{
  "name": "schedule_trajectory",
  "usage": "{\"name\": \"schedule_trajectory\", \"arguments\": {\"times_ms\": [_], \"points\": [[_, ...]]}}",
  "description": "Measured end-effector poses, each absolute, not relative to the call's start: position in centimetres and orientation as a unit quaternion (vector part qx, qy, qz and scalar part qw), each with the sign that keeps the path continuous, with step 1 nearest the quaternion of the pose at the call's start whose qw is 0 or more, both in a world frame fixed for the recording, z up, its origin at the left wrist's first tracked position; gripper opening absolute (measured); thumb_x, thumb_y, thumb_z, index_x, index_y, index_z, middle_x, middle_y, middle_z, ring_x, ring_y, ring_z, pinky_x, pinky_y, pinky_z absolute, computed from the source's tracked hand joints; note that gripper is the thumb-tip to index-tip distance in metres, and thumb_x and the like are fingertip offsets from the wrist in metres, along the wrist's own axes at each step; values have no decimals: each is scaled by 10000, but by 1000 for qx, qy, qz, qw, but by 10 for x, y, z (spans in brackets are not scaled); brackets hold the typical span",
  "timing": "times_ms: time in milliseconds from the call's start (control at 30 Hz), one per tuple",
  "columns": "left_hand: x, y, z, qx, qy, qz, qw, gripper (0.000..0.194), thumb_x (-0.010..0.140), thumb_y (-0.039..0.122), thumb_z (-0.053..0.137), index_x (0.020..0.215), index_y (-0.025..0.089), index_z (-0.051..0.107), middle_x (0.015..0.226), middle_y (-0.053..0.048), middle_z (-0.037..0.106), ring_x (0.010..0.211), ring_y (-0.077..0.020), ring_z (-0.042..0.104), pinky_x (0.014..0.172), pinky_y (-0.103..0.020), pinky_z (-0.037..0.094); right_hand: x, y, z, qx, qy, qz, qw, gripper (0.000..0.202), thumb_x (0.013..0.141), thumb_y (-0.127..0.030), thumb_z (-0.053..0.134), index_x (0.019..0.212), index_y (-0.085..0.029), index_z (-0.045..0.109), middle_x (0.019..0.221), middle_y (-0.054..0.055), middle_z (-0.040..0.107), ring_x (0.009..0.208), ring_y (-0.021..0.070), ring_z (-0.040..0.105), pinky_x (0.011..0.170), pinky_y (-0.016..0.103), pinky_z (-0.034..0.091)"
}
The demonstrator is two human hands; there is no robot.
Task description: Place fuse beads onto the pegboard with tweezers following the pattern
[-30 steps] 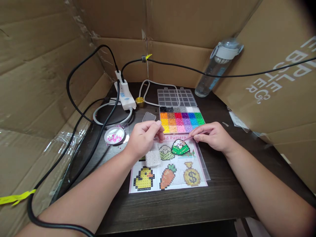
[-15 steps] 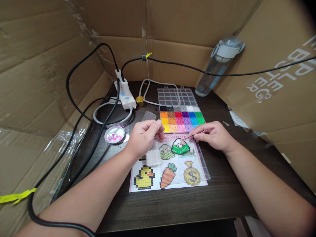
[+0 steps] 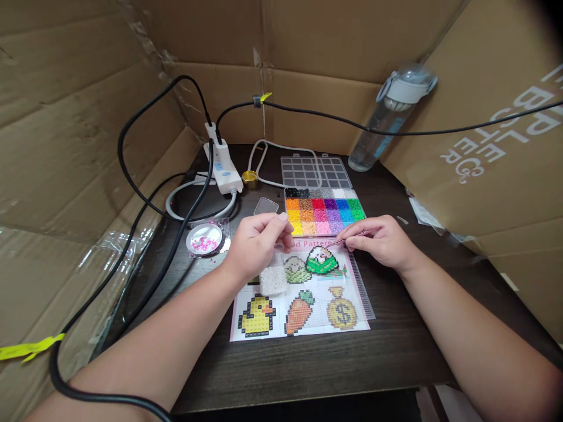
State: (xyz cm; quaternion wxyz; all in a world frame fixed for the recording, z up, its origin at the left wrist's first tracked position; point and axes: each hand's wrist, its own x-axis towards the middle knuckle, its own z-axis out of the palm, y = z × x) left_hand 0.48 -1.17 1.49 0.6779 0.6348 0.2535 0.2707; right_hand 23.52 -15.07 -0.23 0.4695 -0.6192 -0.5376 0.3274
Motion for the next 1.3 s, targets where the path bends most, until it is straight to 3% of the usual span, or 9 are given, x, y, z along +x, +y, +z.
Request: {"name": "schedule_trajectory", "arguments": {"times_ms": [1300], "points": [[5, -13, 16, 640, 266, 268, 669, 322, 885, 397, 554, 690, 152, 625, 622, -33, 641, 563, -118, 616, 553, -236, 527, 231, -150, 0, -634, -518, 317, 479, 142, 759, -305, 758, 828, -185, 791, 811, 79, 765, 615, 159, 673, 598, 293, 563]]}}
